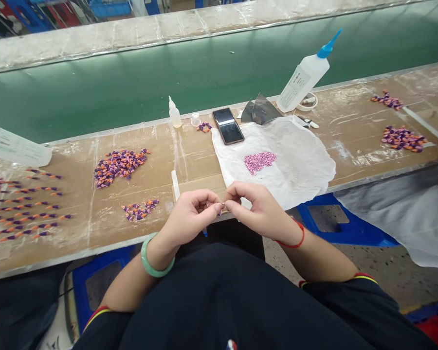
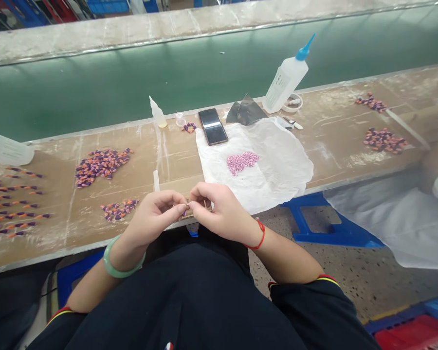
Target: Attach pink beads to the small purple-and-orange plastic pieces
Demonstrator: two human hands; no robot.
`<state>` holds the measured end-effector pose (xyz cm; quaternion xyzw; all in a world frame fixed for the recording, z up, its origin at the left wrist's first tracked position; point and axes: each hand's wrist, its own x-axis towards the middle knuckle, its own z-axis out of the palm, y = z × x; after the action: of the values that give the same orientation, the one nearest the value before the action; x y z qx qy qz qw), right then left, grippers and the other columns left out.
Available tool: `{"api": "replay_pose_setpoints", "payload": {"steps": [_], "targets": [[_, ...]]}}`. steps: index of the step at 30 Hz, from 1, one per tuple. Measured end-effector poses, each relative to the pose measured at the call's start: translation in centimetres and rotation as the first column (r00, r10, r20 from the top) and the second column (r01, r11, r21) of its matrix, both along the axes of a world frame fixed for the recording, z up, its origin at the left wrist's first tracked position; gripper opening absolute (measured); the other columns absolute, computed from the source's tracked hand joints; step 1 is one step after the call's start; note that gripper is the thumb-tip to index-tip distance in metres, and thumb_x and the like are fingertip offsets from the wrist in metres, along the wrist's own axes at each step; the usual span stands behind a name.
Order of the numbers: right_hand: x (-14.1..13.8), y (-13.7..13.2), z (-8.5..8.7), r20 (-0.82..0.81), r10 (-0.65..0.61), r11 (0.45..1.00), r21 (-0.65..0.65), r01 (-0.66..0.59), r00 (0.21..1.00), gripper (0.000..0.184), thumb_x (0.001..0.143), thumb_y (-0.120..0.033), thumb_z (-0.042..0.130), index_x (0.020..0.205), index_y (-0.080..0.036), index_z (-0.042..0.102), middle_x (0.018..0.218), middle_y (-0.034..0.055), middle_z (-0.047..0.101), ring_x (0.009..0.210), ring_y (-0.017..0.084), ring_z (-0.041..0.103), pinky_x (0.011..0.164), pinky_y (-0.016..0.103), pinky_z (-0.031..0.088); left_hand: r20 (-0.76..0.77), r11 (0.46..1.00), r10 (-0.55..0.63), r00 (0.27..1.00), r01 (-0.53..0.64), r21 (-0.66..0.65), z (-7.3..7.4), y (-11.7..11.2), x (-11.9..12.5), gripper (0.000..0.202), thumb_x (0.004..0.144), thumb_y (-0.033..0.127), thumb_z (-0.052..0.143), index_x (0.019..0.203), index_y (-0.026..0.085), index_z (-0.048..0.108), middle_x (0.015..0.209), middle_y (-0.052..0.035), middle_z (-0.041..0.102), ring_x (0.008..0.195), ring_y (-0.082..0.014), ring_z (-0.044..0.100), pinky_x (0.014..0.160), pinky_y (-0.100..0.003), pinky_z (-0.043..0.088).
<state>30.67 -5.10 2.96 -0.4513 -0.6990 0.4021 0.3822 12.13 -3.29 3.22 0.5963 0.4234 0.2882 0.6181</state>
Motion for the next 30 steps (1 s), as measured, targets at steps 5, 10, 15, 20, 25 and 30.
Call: {"api": "replay_pose_setpoints", "payload": {"steps": [5, 10, 15, 20, 25, 30], "targets": [[-0.1, 0.0, -0.2, 0.051, 0.071, 0.997, -0.008, -0.070, 0.996, 0.010, 0.076, -0.013, 0.053, 0.069, -0.021, 0.054, 0.063, -0.0024, 0.059, 0.057, 0.011, 0.049, 0.055, 0.024, 0.040, -0.095, 0.997, -0.074, 0.993, 0.075, 0.005, 0.2, 0.1, -0.4, 0.018, 0.075, 0.028, 0.067, 0.063, 0.015, 0.062, 0.054, 0.0027, 0.051, 0.050, -0.0088, 0.043, 0.047, -0.021, 0.033], [-0.2, 0.0, -0.1, -0.002, 0.109, 0.990, -0.087, -0.108, 0.994, 0.010, 0.077, -0.014, 0.053, 0.069, -0.021, 0.053, 0.062, -0.0025, 0.060, 0.056, 0.011, 0.050, 0.053, 0.024, 0.041, -0.032, 0.994, -0.078, 0.996, 0.076, -0.079, 0.5, 0.2, -1.2, 0.021, 0.076, 0.032, 0.071, 0.067, 0.015, 0.064, 0.056, 0.0005, 0.058, 0.051, -0.0103, 0.050, 0.048, -0.021, 0.040], [-0.6, 0.2, 0.1, -0.051, 0.147, 0.980, -0.125, -0.153, 0.988, 0.011, 0.083, -0.015, 0.051, 0.074, -0.021, 0.053, 0.063, -0.0029, 0.058, 0.056, 0.010, 0.050, 0.055, 0.023, 0.042, 0.086, 0.997, 0.017, 0.996, -0.010, -0.079, 0.3, 0.0, -2.4, 0.021, 0.077, 0.035, 0.075, 0.076, 0.016, 0.065, 0.059, 0.0007, 0.061, 0.052, -0.0100, 0.053, 0.050, -0.021, 0.044], [-1.3, 0.6, -0.5, 0.054, 0.149, 0.989, -0.007, -0.149, 0.987, 0.013, 0.086, -0.015, 0.048, 0.075, -0.021, 0.049, 0.066, -0.0029, 0.054, 0.058, 0.010, 0.047, 0.055, 0.023, 0.039, 0.026, 0.992, 0.127, 0.992, -0.126, -0.009, -0.6, -0.8, -3.7, 0.015, 0.076, 0.027, 0.077, 0.077, 0.015, 0.067, 0.063, -0.0004, 0.065, 0.053, -0.0098, 0.055, 0.050, -0.021, 0.045], [-2.0, 1.6, -1.9, 0.203, 0.170, 0.980, 0.065, -0.187, 0.964, 0.012, 0.084, -0.015, 0.050, 0.074, -0.022, 0.048, 0.065, -0.0024, 0.052, 0.058, 0.012, 0.046, 0.055, 0.024, 0.037, -0.080, 0.977, 0.139, 0.987, -0.123, 0.174, -1.1, -1.5, -4.6, 0.006, 0.076, 0.021, 0.073, 0.077, 0.015, 0.070, 0.068, -0.0033, 0.071, 0.058, -0.0123, 0.062, 0.056, -0.022, 0.050], [-2.5, 2.9, -3.3, 0.359, 0.205, 0.956, 0.128, -0.265, 0.911, 0.013, 0.082, -0.014, 0.049, 0.073, -0.022, 0.045, 0.063, -0.0023, 0.051, 0.058, 0.012, 0.046, 0.057, 0.025, 0.035, -0.095, 0.958, 0.143, 0.985, -0.114, 0.262, -1.6, -1.4, -5.5, 0.007, 0.080, 0.020, 0.067, 0.075, 0.015, 0.068, 0.069, -0.0025, 0.070, 0.058, -0.0113, 0.062, 0.057, -0.020, 0.050]]}}
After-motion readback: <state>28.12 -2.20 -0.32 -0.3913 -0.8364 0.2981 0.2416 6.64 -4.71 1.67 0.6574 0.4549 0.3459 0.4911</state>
